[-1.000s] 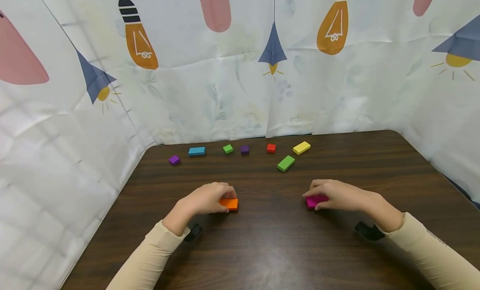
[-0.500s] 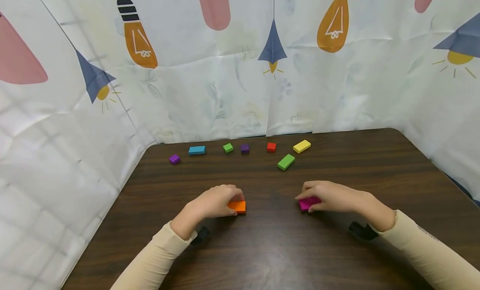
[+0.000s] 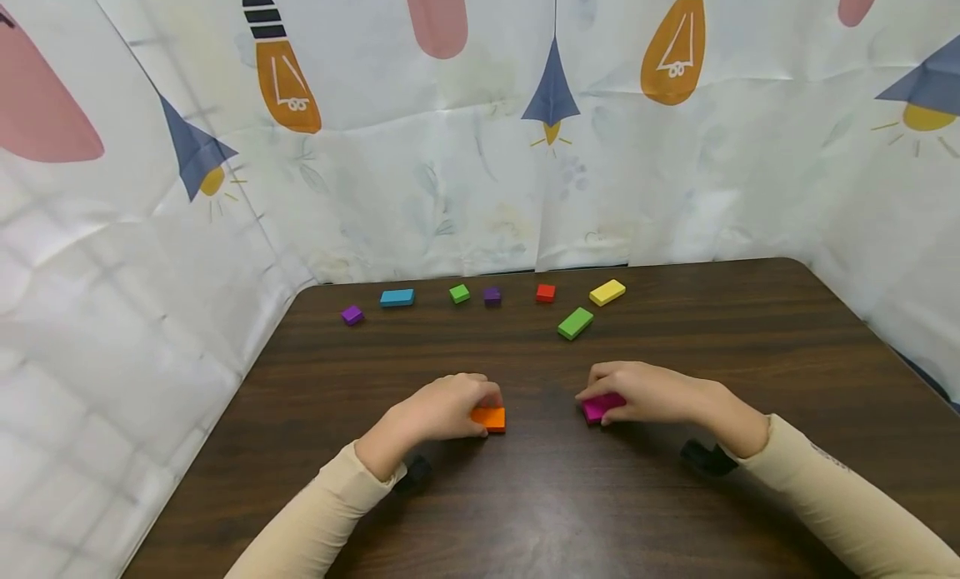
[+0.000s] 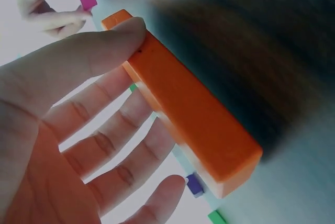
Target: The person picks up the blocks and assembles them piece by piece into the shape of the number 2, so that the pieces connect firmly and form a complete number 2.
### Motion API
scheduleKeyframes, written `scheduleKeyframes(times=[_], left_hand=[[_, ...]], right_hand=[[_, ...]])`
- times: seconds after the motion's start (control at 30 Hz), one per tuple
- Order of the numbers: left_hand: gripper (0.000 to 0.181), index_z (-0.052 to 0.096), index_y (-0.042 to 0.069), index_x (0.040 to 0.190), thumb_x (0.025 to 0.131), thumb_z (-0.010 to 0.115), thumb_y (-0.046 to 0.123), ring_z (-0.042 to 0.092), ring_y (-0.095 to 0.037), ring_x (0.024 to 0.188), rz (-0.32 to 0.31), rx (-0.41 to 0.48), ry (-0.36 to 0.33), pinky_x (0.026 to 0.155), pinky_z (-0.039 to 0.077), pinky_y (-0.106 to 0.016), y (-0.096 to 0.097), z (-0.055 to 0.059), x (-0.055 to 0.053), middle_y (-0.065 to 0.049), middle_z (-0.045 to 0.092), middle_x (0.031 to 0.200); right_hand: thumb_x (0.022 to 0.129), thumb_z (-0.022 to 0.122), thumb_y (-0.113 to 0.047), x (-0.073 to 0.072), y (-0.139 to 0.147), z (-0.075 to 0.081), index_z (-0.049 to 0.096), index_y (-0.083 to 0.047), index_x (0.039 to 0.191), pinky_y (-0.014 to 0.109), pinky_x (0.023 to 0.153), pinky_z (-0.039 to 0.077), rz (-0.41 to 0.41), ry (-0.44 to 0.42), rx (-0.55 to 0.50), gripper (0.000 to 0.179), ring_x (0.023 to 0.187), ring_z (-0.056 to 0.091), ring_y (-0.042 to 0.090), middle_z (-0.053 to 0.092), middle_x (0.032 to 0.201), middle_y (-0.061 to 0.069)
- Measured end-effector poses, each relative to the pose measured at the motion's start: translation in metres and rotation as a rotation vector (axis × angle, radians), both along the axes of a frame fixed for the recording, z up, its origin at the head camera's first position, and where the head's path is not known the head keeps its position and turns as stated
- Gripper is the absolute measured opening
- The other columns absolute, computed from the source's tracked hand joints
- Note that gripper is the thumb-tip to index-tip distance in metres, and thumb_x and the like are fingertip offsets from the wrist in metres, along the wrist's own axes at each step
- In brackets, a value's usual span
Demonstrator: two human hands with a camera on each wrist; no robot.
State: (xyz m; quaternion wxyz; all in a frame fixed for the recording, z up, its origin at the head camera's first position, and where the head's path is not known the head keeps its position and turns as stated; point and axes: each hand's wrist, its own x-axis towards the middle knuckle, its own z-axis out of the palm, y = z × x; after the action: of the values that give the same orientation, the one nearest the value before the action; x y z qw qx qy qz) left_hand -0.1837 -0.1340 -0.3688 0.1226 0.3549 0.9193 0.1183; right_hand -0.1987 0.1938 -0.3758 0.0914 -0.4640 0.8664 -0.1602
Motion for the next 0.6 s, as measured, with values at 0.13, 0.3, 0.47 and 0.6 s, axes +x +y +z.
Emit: scheduleKeyframes(times=[0.13, 0.3, 0.47, 0.6], left_hand=[[0.029, 0.072, 0.01, 0.109, 0.084, 0.085, 0.012, 0.061, -0.017, 0.086, -0.006, -0.006, 0.001, 0.079, 0.053, -0.035, 0.005, 0.0, 0.001, -0.001, 0.065, 0.102], [0.029, 0.071, 0.011, 0.109, 0.084, 0.085, 0.011, 0.061, -0.017, 0.086, -0.008, -0.009, 0.013, 0.079, 0.053, -0.034, 0.009, 0.001, 0.0, 0.0, 0.064, 0.101], [0.029, 0.071, 0.011, 0.111, 0.086, 0.084, 0.012, 0.062, -0.016, 0.088, -0.019, -0.014, 0.008, 0.08, 0.054, -0.033, 0.016, 0.004, -0.001, -0.001, 0.065, 0.103], [0.028, 0.071, 0.011, 0.112, 0.086, 0.083, 0.012, 0.063, -0.016, 0.09, -0.023, -0.025, 0.003, 0.082, 0.054, -0.032, 0.021, 0.005, -0.002, -0.001, 0.066, 0.106]], right_hand=[[0.09, 0.082, -0.018, -0.001, -0.005, -0.002, 0.075, -0.011, 0.125, 0.027, 0.079, 0.052, 0.004, 0.005, 0.004, 0.037, 0.093, 0.055, 0.009, 0.056, 0.104, -0.009], [0.09, 0.082, -0.018, -0.001, -0.01, -0.005, 0.075, -0.011, 0.125, 0.029, 0.082, 0.054, 0.006, -0.006, 0.01, 0.037, 0.095, 0.057, 0.011, 0.059, 0.107, -0.006], [0.09, 0.082, -0.018, -0.001, -0.013, -0.006, 0.075, -0.011, 0.126, 0.029, 0.082, 0.054, -0.004, -0.012, 0.006, 0.037, 0.095, 0.058, 0.011, 0.059, 0.107, -0.006], [0.09, 0.082, -0.019, -0.002, -0.016, -0.005, 0.074, -0.011, 0.126, 0.029, 0.082, 0.054, -0.012, -0.026, 0.009, 0.037, 0.094, 0.057, 0.011, 0.058, 0.106, -0.006]])
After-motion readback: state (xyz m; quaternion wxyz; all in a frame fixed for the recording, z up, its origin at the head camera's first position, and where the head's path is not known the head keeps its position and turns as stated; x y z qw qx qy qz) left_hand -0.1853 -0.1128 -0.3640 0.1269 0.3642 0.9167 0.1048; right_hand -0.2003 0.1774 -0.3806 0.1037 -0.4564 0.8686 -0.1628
